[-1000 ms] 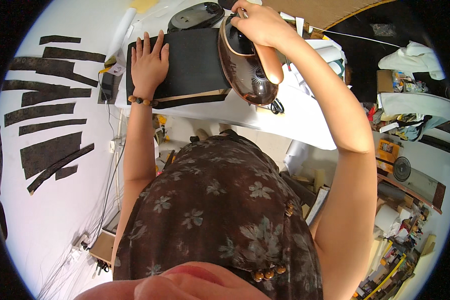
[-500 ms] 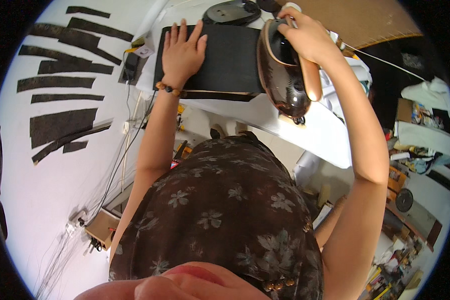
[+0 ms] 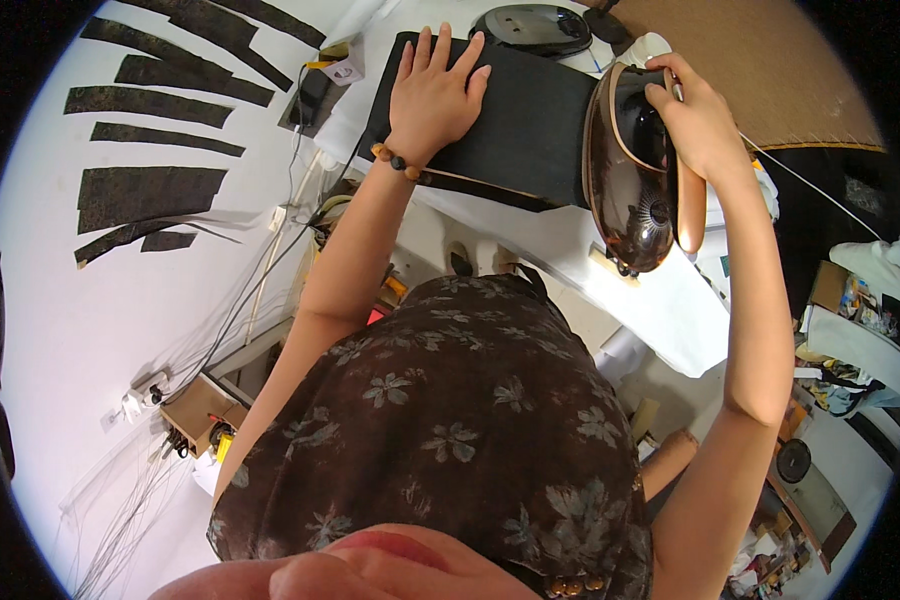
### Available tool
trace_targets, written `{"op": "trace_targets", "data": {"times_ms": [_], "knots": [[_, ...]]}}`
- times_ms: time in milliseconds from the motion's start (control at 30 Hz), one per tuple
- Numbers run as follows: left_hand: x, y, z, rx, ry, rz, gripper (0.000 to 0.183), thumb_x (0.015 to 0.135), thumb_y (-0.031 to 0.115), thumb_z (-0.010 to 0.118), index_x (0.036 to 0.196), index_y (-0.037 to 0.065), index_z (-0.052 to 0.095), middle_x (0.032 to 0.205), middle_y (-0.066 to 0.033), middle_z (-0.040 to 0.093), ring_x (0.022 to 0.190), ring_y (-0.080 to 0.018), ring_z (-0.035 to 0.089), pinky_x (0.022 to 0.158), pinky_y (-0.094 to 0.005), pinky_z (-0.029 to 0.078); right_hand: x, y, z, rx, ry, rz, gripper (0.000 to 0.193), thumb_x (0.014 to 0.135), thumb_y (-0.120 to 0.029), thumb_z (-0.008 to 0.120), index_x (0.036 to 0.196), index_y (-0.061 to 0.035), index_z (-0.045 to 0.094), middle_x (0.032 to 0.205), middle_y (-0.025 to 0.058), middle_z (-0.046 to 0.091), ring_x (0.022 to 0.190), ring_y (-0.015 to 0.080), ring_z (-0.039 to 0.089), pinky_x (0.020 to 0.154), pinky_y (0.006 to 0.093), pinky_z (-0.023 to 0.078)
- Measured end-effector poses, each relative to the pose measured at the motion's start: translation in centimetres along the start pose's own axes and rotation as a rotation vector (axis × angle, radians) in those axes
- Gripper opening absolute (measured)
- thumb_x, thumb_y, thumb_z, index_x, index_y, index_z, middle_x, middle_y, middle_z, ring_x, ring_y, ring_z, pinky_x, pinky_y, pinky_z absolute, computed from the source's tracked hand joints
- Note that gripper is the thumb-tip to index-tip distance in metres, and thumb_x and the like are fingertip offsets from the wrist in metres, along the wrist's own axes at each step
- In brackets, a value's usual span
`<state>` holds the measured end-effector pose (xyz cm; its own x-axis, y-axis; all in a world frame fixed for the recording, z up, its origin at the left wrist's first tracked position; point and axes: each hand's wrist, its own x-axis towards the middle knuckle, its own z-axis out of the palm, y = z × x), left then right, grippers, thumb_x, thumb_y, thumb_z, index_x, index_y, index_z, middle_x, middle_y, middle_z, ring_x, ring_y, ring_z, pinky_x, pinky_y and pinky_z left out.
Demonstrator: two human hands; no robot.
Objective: The person applies glue to a black fabric strip and attaches it to a cardboard lampshade frame. They then iron the fabric to secure it, trim excess fabric with scissors, and smooth the edges with a sanding block. The process is repeated for multiple edges of the lampshade.
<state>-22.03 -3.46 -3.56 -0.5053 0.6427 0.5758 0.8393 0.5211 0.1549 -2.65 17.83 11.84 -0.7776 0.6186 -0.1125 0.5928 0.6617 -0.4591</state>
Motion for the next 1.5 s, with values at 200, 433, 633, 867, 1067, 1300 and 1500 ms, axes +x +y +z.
{"op": "trace_targets", "data": {"times_ms": [200, 433, 633, 867, 1067, 1300, 1500], "knots": [[-0.1, -0.3, -1.9, -0.376, 0.037, -0.083, 0.045, 0.094, 0.028, 0.063, 0.135, 0.011, 0.059, 0.146, -0.0233, 0.048, 0.134, -0.0413, 0.046, 0.112, -0.0473, 0.037, -0.4, -0.8, -0.2, 0.050, -0.010, -0.001, 0.035, 0.091, -0.028, 0.057, 0.124, -0.0166, 0.058, 0.112, 0.0219, 0.067, 0.103, 0.0387, 0.065, 0.095, 0.0391, 0.046], [-6.0, -11.2, -4.6, -0.622, 0.739, -0.600, 0.015, 0.092, -0.003, 0.063, 0.107, -0.002, 0.065, 0.118, -0.0130, 0.065, 0.094, -0.0165, 0.063, 0.083, -0.0269, 0.051, -1.3, -0.5, 0.3, 0.130, 0.057, -0.009, 0.031, 0.093, -0.023, 0.057, 0.123, -0.0131, 0.057, 0.095, 0.0200, 0.067, 0.085, 0.0335, 0.064, 0.085, 0.0384, 0.047], [-13.6, -29.1, 2.3, -0.186, 0.369, -0.831, 0.007, 0.086, 0.006, 0.066, 0.091, 0.001, 0.069, 0.079, -0.0101, 0.068, 0.069, -0.0199, 0.063, 0.065, -0.0328, 0.052, -1.5, -1.4, 0.2, 0.194, 0.036, 0.011, 0.030, 0.095, -0.018, 0.056, 0.124, -0.0131, 0.056, 0.095, 0.0181, 0.066, 0.082, 0.0293, 0.063, 0.081, 0.0354, 0.048], [-14.1, -43.1, 14.2, -0.116, -0.279, -0.680, 0.050, 0.073, 0.031, 0.084, 0.108, 0.000, 0.066, 0.104, -0.0207, 0.070, 0.096, -0.0386, 0.067, 0.086, -0.0456, 0.053, -1.3, -1.8, -0.2, 0.155, -0.033, 0.044, 0.031, 0.099, -0.007, 0.050, 0.130, -0.0097, 0.053, 0.099, 0.0090, 0.064, 0.088, 0.0125, 0.057, 0.085, 0.0254, 0.044], [-10.3, -41.5, 17.5, -0.008, -0.518, -0.550, 0.091, 0.070, 0.050, 0.084, 0.135, -0.002, 0.046, 0.132, -0.0233, 0.056, 0.122, -0.0430, 0.052, 0.103, -0.0496, 0.045, -1.4, -2.4, -0.5, 0.013, -0.060, 0.063, 0.039, 0.096, -0.005, 0.051, 0.135, -0.0025, 0.052, 0.128, 0.0142, 0.061, 0.119, 0.0210, 0.057, 0.106, 0.0296, 0.034], [-9.4, -40.7, 18.0, 0.086, -0.487, -0.539, 0.090, 0.062, 0.047, 0.079, 0.132, 0.002, 0.046, 0.129, -0.0250, 0.058, 0.113, -0.0457, 0.055, 0.098, -0.0513, 0.046, -1.2, -2.7, -0.8, -0.043, -0.070, 0.036, 0.042, 0.094, -0.006, 0.050, 0.136, -0.0009, 0.051, 0.131, 0.0155, 0.059, 0.126, 0.0221, 0.053, 0.110, 0.0318, 0.030], [-9.6, -42.1, 16.7, -0.071, -0.430, -0.466, 0.072, 0.077, 0.042, 0.077, 0.130, 0.001, 0.052, 0.121, -0.0258, 0.063, 0.109, -0.0407, 0.063, 0.091, -0.0460, 0.052, -1.2, -2.7, -0.6, 0.072, -0.074, 0.101, 0.042, 0.095, -0.006, 0.050, 0.137, -0.0007, 0.051, 0.138, 0.0139, 0.055, 0.132, 0.0221, 0.048, 0.114, 0.0333, 0.027]]}}
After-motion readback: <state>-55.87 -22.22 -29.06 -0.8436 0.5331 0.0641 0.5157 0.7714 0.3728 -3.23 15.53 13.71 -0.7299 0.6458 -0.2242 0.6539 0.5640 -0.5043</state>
